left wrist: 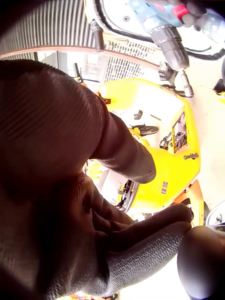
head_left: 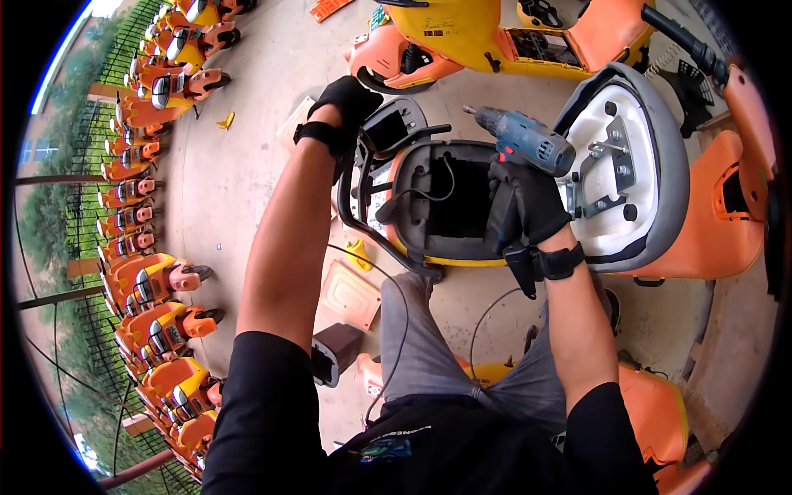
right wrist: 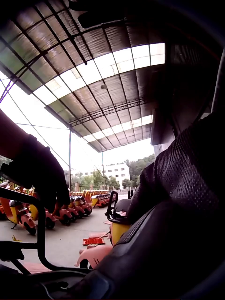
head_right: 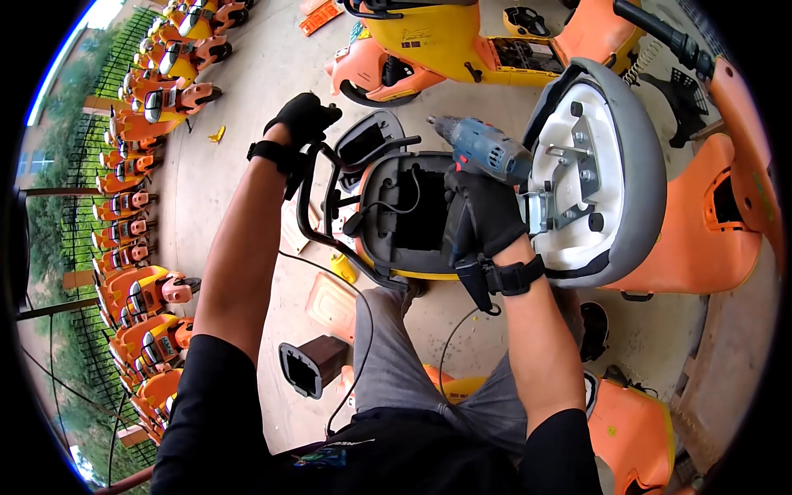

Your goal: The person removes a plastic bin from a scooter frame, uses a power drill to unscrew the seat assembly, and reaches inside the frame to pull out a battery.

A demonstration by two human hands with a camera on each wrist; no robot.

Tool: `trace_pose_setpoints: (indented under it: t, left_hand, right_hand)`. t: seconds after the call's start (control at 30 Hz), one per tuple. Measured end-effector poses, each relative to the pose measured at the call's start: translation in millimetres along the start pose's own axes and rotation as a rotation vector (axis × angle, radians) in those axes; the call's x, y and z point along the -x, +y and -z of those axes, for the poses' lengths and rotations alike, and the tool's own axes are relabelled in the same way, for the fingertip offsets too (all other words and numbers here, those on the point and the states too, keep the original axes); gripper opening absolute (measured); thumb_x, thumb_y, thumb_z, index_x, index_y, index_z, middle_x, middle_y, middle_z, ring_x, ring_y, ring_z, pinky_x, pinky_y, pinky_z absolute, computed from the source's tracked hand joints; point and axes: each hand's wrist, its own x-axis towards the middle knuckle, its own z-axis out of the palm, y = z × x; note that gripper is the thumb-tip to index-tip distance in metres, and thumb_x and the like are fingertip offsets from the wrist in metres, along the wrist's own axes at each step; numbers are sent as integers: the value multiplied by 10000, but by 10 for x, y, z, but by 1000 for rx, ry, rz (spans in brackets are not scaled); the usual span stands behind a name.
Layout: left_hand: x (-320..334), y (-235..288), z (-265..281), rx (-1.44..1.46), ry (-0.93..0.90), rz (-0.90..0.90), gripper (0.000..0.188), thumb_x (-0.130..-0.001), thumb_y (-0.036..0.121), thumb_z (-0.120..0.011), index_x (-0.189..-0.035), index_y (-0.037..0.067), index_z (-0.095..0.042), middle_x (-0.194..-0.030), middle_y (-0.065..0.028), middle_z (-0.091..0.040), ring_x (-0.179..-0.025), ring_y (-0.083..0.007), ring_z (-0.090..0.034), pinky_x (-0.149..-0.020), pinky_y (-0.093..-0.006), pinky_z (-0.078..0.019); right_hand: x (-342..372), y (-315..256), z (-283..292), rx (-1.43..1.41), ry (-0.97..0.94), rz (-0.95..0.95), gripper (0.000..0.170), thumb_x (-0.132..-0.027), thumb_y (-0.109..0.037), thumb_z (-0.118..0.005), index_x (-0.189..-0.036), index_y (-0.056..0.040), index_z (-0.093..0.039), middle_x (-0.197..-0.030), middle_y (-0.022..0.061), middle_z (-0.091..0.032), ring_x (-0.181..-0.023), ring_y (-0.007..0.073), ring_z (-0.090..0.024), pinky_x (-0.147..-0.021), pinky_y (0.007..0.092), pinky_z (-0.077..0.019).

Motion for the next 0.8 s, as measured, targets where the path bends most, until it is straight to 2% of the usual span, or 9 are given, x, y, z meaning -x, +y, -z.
trace_pose_setpoints:
  t: [0.07,0.17,0.27,0.33,0.47,0.57,0.6,0.7,0.8]
  left_hand:
    - [-40,-166,-27,-73,11,65,381,-784,340,-644,-785,-40,-623,-682,-143,-639,-563,-226,-615,-563,-346,-501]
    - [221,-294,-8,-21,161,-2,490,-809,364,-622,-1067,-48,-564,-840,-193,-654,-771,-261,-643,-687,-338,-497]
    - [607,-317,5,-34,179,21,530,-839,387,-605,-1146,-37,-517,-857,-206,-653,-817,-290,-645,-721,-349,-490]
    - [858,-358,-78,42,141,50,545,-822,435,-617,-1077,-41,-537,-858,-233,-634,-828,-336,-633,-717,-377,-481]
    - [1312,-455,-506,370,114,-13,502,-848,383,-614,-1116,-25,-494,-804,-181,-643,-722,-257,-644,-633,-351,-486]
    - [1399,-475,-748,421,281,-53,402,-877,351,-582,-1046,-6,-509,-692,-134,-628,-617,-226,-632,-564,-351,-472]
    - [1348,-460,-805,613,269,135,385,-879,369,-564,-993,3,-539,-706,-165,-632,-633,-284,-637,-576,-379,-471]
    - [1346,-389,-886,492,485,78,354,-917,328,-520,-998,-15,-558,-645,-65,-599,-552,-117,-580,-478,-269,-433]
    - [1386,-284,-854,520,595,85,343,-870,372,-546,-913,33,-583,-761,-198,-632,-740,-390,-608,-647,-454,-458]
  right_hand:
    - [20,4,-9,-60,4,-15,89,-755,-125,-605,-781,-41,-591,-661,45,-583,-575,142,-564,-573,264,-463]
    - [40,-2,22,-81,3,-34,89,-763,-131,-593,-773,-43,-587,-657,45,-577,-572,145,-562,-571,264,-461]
    - [3,18,99,-17,-68,-40,183,-793,-151,-620,-923,-30,-576,-744,40,-579,-622,129,-563,-595,259,-485]
    - [36,-12,103,67,-41,-52,189,-793,-153,-626,-928,-29,-577,-747,41,-583,-631,130,-569,-603,266,-491]
    - [109,-87,25,-101,54,-99,195,-817,-181,-644,-924,-27,-589,-777,60,-611,-660,147,-605,-617,277,-513]
    - [192,-137,78,-52,72,-131,173,-812,-173,-631,-855,-13,-585,-723,64,-595,-632,146,-591,-585,276,-497]
    - [205,-136,106,-60,72,-147,183,-816,-182,-633,-861,-13,-582,-731,64,-594,-633,143,-590,-581,278,-500]
    - [306,-7,318,-10,7,-178,171,-814,-183,-640,-860,-34,-569,-743,54,-580,-639,148,-582,-581,266,-495]
    - [547,-18,214,117,73,-142,155,-825,-179,-627,-850,-36,-572,-737,48,-572,-650,141,-576,-584,262,-484]
